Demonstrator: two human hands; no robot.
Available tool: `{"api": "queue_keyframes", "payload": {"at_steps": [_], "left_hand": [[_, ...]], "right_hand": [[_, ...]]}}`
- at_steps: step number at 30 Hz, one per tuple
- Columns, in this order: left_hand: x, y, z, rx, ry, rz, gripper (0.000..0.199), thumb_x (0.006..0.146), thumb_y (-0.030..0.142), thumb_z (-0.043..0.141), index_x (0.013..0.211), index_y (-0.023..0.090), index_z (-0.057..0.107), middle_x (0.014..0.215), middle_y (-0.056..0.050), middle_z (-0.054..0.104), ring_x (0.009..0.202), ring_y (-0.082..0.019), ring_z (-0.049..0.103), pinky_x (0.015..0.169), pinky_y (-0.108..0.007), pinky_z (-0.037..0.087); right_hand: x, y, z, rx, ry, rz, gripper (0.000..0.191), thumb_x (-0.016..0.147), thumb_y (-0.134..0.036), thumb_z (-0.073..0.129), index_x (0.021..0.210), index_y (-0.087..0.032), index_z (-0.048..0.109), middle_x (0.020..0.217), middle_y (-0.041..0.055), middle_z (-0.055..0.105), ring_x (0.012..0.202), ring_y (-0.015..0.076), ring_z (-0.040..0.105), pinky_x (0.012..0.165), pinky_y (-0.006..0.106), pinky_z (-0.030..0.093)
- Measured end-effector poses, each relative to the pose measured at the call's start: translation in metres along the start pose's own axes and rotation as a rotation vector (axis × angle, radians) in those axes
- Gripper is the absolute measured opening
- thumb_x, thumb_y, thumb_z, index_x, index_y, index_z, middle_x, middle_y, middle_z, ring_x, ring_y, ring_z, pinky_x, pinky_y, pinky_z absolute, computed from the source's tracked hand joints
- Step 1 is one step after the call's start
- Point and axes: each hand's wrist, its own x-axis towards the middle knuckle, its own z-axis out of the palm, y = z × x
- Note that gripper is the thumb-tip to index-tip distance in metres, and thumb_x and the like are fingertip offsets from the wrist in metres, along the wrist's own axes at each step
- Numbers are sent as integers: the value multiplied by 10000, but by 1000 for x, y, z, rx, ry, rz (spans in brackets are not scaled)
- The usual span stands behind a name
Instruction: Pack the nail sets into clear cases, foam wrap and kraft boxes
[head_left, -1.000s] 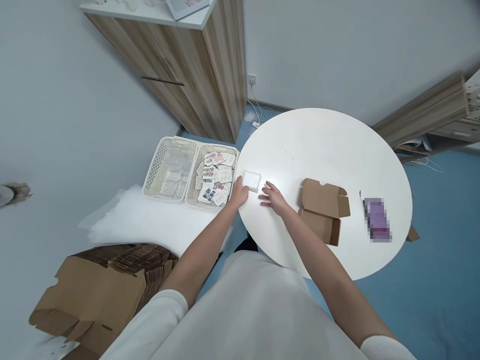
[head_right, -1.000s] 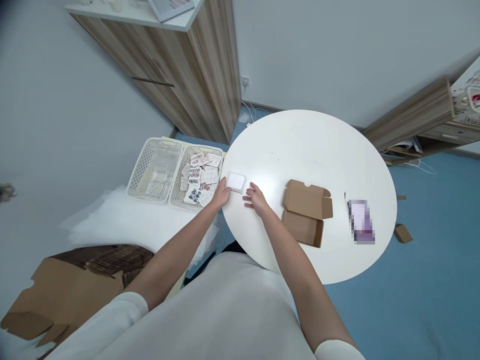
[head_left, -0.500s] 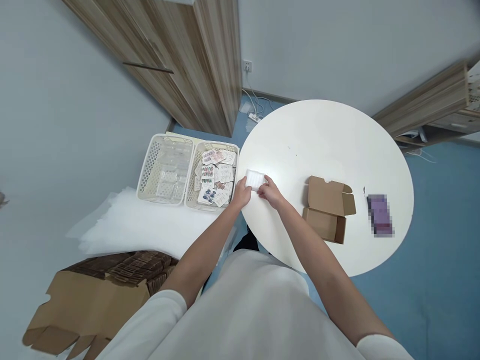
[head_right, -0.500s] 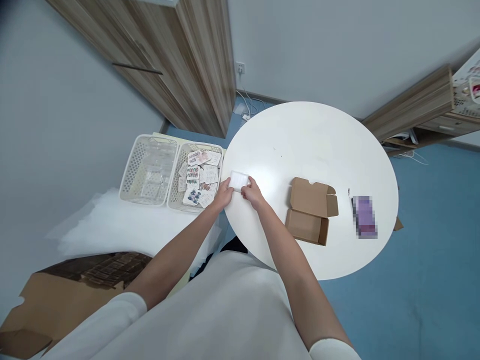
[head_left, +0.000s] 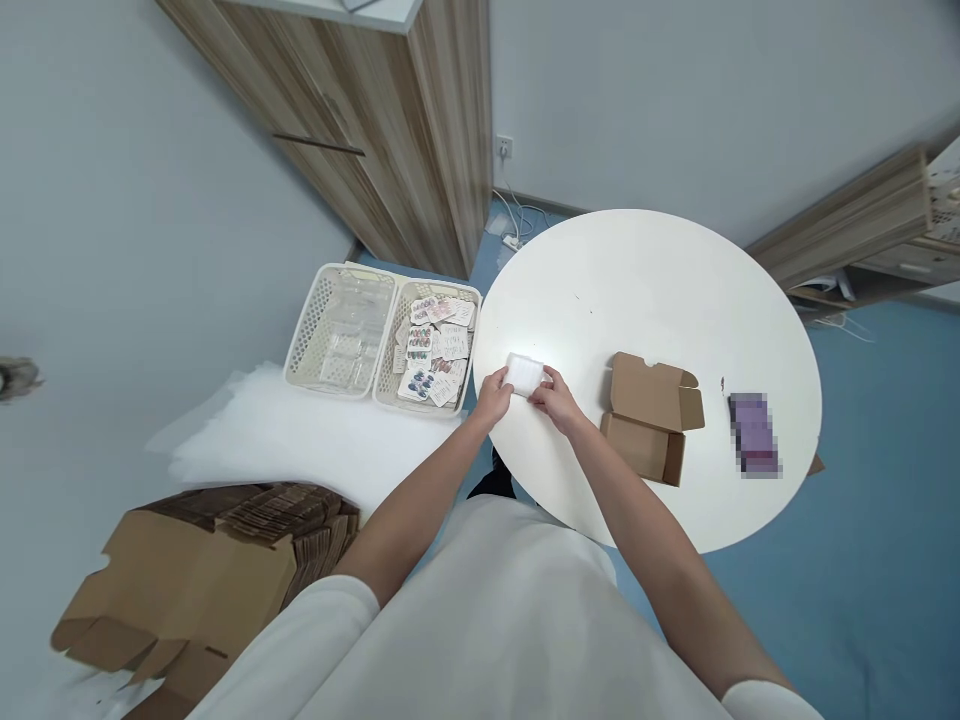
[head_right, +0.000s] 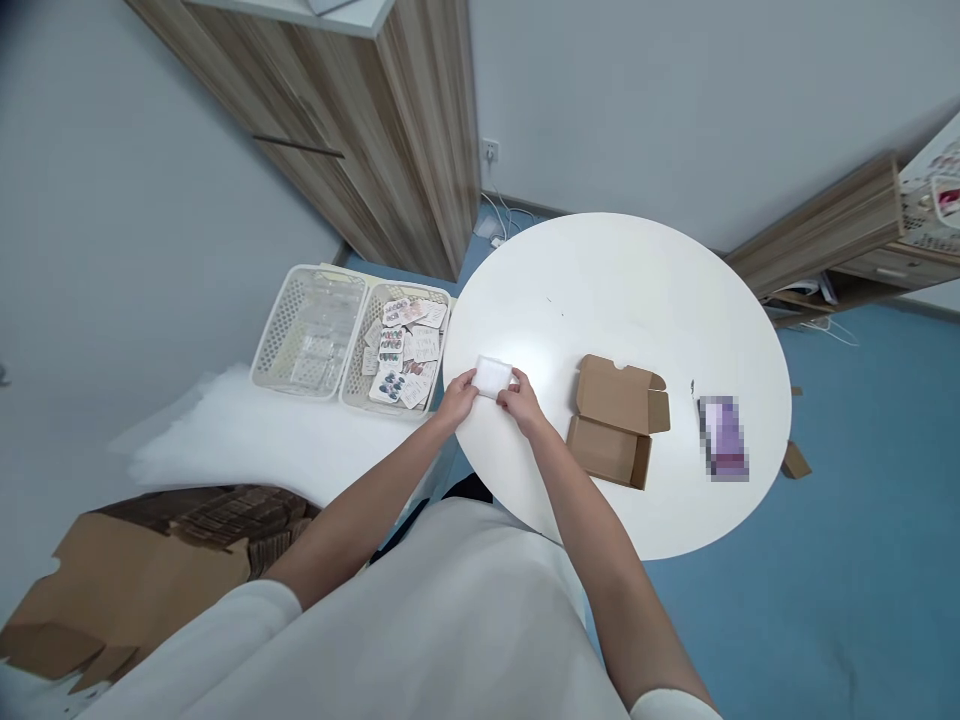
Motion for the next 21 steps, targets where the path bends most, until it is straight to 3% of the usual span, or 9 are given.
{"api": "queue_keyframes", "payload": {"at_steps": [6,10,16,21], "left_hand": [[-35,-5,15,-21,48,47,521,699,133,467,1219,175,468,1213,-89,504,1075,-199,497,930,-325,369],[-65,6,35,17,56,115,510,708,154,480,1216,193,473,1218,-74,497,1065,-182,502,923,-305,382],[-100,23,99,33,-43,203,482,717,177,486,1199,181,494,1189,-75,516,1058,-179,504,927,-301,383],[-117,34,158,125,-134,177,474,716,157,481,1189,186,503,1194,-69,518,1008,-170,538,880,-287,415]], "right_hand": [[-31,12,-22,-36,-4,-70,710,534,-134,560,1200,-293,372,914,-10,504,725,113,533,676,260,455],[-66,16,-51,-44,-26,-144,693,567,-167,567,1213,-324,370,1009,-7,491,761,111,542,697,260,455],[-115,26,-125,-14,3,-192,702,593,-208,597,1242,-330,357,1064,5,508,778,127,554,700,290,466],[-127,44,-184,63,18,-196,719,576,-158,611,1235,-304,361,1018,14,534,848,151,555,758,325,464]]}}
